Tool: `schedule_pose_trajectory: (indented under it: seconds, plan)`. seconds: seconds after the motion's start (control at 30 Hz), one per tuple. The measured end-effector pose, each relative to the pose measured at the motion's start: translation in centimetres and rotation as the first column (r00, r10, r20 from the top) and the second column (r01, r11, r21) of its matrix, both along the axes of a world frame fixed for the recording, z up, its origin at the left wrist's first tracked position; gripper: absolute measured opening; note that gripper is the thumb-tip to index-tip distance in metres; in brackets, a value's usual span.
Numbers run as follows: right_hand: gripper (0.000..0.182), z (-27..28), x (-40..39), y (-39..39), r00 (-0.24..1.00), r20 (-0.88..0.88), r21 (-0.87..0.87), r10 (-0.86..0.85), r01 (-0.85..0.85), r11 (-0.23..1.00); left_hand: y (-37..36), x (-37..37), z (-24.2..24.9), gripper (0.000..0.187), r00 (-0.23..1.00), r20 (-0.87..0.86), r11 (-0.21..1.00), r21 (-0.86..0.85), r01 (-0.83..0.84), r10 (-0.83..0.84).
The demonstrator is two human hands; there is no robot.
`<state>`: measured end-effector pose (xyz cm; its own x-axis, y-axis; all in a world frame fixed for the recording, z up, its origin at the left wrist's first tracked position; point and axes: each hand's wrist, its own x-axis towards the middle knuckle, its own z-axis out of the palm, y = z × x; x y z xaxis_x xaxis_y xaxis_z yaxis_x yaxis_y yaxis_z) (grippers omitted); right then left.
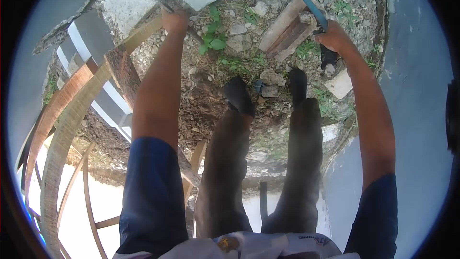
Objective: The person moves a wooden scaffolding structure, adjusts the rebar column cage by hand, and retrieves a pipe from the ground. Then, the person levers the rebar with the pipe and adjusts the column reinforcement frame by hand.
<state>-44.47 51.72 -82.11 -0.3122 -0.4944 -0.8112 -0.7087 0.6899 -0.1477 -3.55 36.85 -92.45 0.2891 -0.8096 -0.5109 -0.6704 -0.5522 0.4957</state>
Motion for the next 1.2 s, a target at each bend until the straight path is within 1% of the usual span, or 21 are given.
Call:
schedule_pose_trajectory:
  seconds: [0.07, 0.13, 0.2, 0.23, 0.27, 0.33, 0.4, 0.43, 0.47, 0.53, 0.6, 0.67, 0.7, 0.77, 0.83, 0.87, 0.97, 1.0, 1.1, 1.13, 1.2]
  plan:
    - [0.056, -2.6, -1.7, 1.2, 0.996, -0.002, -0.103, 0.086, -0.085, 0.991, 1.7, 2.3, -1.4, 0.057, 0.998, -0.027, 0.994, 0.096, -0.055, 0.058]
    - [0.057, -0.2, -0.5, -0.2, 1.0, 0.028, -0.016, 0.001, 0.0, 1.0, 4.9, 2.3, 3.9, 0.051, 0.991, -0.118, 0.998, -0.031, 0.063, -0.067]
    - [0.057, 0.9, 0.1, -1.5, 0.996, 0.064, 0.118, -0.066, 0.059, 0.991, 7.7, 3.1, 7.0, 0.052, 0.958, -0.285, 0.996, -0.072, -0.048, 0.025]
    - [0.057, 1.2, 0.4, -1.5, 0.997, 0.042, 0.128, -0.064, 0.059, 0.99, 8.4, 2.0, 11.5, 0.055, 0.93, -0.356, 0.994, -0.009, -0.105, 0.095]
    - [0.056, 1.3, 0.7, -1.7, 0.998, 0.015, 0.126, -0.059, 0.057, 0.99, 8.4, 0.2, 15.9, 0.058, 0.889, -0.428, 0.986, 0.046, -0.159, 0.164]
    - [0.055, 3.1, 1.2, -2.8, 0.995, 0.004, 0.167, -0.095, 0.093, 0.982, 10.2, -0.2, 18.5, 0.055, 0.738, -0.628, 0.959, 0.047, -0.278, 0.245]
    - [0.056, 0.7, -0.3, -0.2, 0.996, 0.058, 0.029, -0.063, 0.061, 0.998, 12.1, -1.6, 22.6, 0.047, 0.703, -0.647, 0.946, 0.092, -0.31, 0.294]
    - [0.056, -0.5, -1.0, 0.6, 0.996, 0.077, -0.045, -0.044, 0.047, 0.998, 13.3, -2.3, 24.3, 0.045, 0.592, -0.723, 0.925, 0.18, -0.335, 0.355]
    - [0.056, 0.1, -1.1, 1.0, 0.989, 0.112, -0.06, -0.092, 0.099, 0.993, 14.7, -3.2, 25.8, 0.043, 0.468, -0.78, 0.899, 0.274, -0.342, 0.416]
    - [0.058, 4.2, 0.3, 1.9, 0.968, 0.202, -0.069, -0.148, 0.165, 0.984, 17.3, -6.0, 28.8, 0.039, 0.263, -0.779, 0.81, 0.477, -0.341, 0.569]
    - [0.059, 10.7, 3.4, 3.9, 0.934, 0.317, -0.018, -0.167, 0.182, 0.983, 20.8, -8.0, 28.3, 0.035, 0.194, -0.7, 0.723, 0.635, -0.273, 0.688]
    - [0.061, 14.5, 5.9, 6.4, 0.905, 0.404, 0.011, -0.134, 0.142, 0.99, 23.1, -10.6, 27.9, 0.037, 0.209, -0.582, 0.619, 0.74, -0.265, 0.785]
    - [0.061, 16.0, 7.2, 7.9, 0.896, 0.431, 0.01, -0.109, 0.116, 0.993, 24.8, -11.7, 27.3, 0.039, 0.108, -0.563, 0.569, 0.776, -0.272, 0.82]
    - [0.064, 19.1, 9.9, 10.5, 0.834, 0.552, -0.096, -0.008, 0.073, 0.993, 28.2, -13.3, 25.5, 0.042, -0.101, -0.505, 0.468, 0.845, -0.258, 0.857]
    - [0.063, 21.5, 11.9, 12.0, 0.816, 0.579, -0.024, -0.009, 0.028, 0.999, 30.9, -12.0, 23.8, 0.042, 0.123, -0.52, 0.534, 0.827, -0.176, 0.845]
    - [0.06, 21.9, 12.5, 12.7, 0.783, 0.622, -0.022, -0.03, 0.056, 0.998, 31.4, -11.6, 24.1, 0.042, 0.235, -0.526, 0.562, 0.817, -0.129, 0.817]
    - [0.054, 22.0, 13.5, 13.6, 0.754, 0.644, -0.324, 0.125, 0.121, 0.938, 31.6, -11.4, 26.9, 0.039, 0.096, -0.541, 0.541, 0.779, -0.318, 0.836]
    - [0.051, 22.6, 13.5, 12.8, 0.75, 0.659, -0.11, -0.06, 0.175, 0.978, 31.5, -11.2, 28.1, 0.032, 0.021, -0.56, 0.523, 0.76, -0.384, 0.828]
    - [0.048, 20.2, 14.4, 7.2, 0.874, 0.482, -0.208, 0.064, 0.043, 0.977, 33.3, -9.6, 28.1, 0.026, -0.014, -0.537, 0.466, 0.744, -0.479, 0.844]
    - [0.047, 18.6, 14.7, 4.4, 0.881, 0.465, -0.246, 0.084, 0.037, 0.969, 32.9, -9.6, 28.5, 0.021, -0.037, -0.488, 0.403, 0.76, -0.51, 0.872]
    - [0.044, 15.4, 15.9, -1.5, 0.878, 0.47, -0.319, 0.092, 0.072, 0.945, 34.3, -9.5, 26.7, 0.02, -0.028, -0.442, 0.373, 0.788, -0.49, 0.897]
